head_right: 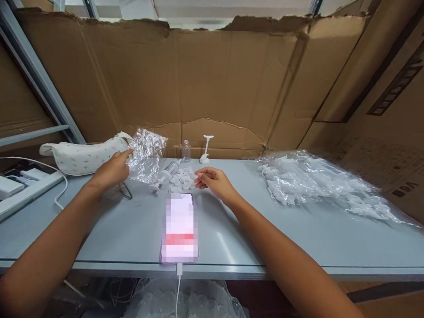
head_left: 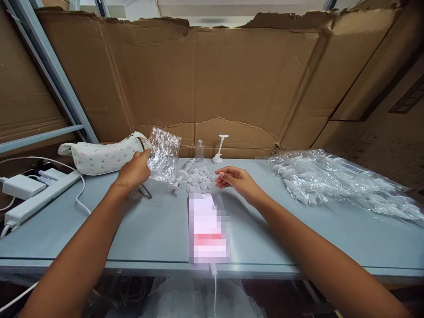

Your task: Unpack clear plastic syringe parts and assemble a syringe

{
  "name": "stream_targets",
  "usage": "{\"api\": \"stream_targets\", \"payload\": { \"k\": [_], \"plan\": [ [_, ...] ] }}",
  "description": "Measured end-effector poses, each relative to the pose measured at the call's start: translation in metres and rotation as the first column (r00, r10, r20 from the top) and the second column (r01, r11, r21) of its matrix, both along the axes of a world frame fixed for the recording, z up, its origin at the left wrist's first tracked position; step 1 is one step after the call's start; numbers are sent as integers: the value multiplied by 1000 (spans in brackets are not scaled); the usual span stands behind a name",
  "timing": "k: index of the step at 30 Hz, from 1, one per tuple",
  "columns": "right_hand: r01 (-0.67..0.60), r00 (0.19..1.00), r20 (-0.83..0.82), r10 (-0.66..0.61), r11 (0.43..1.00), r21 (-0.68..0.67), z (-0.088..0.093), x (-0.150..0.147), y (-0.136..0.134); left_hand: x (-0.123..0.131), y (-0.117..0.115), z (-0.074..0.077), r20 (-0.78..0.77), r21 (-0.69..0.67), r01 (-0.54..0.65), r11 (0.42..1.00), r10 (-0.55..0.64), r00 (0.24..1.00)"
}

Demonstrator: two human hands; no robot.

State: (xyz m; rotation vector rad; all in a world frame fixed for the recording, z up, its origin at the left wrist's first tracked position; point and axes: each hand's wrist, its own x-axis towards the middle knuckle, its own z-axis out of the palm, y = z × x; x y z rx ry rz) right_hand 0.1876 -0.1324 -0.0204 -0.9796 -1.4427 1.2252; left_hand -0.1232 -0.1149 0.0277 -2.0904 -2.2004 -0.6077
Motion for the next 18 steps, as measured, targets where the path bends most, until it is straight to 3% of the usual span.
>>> {"api": "stream_targets", "payload": {
  "k": [3, 7, 14, 18],
  "plan": [
    [36, 999, 26, -36, 999, 12, 0, 1, 1, -9, 3, -1, -98, -156, -49, 987, 34, 995],
    [45, 997, 59, -46, 999, 18, 2, 1, -1, -14, 7, -9, -115, -251, -59, 966, 31, 993],
    [37, 995, 88, -40, 999, 37, 2, -2, -1, -11, 10, -24, -71, -104, -29, 994, 22, 997],
    [39, 993, 106, -44, 998, 50, -1, -1, 1, 4, 10, -24, -117, -172, 9, 985, -29, 993]
  ]
}}
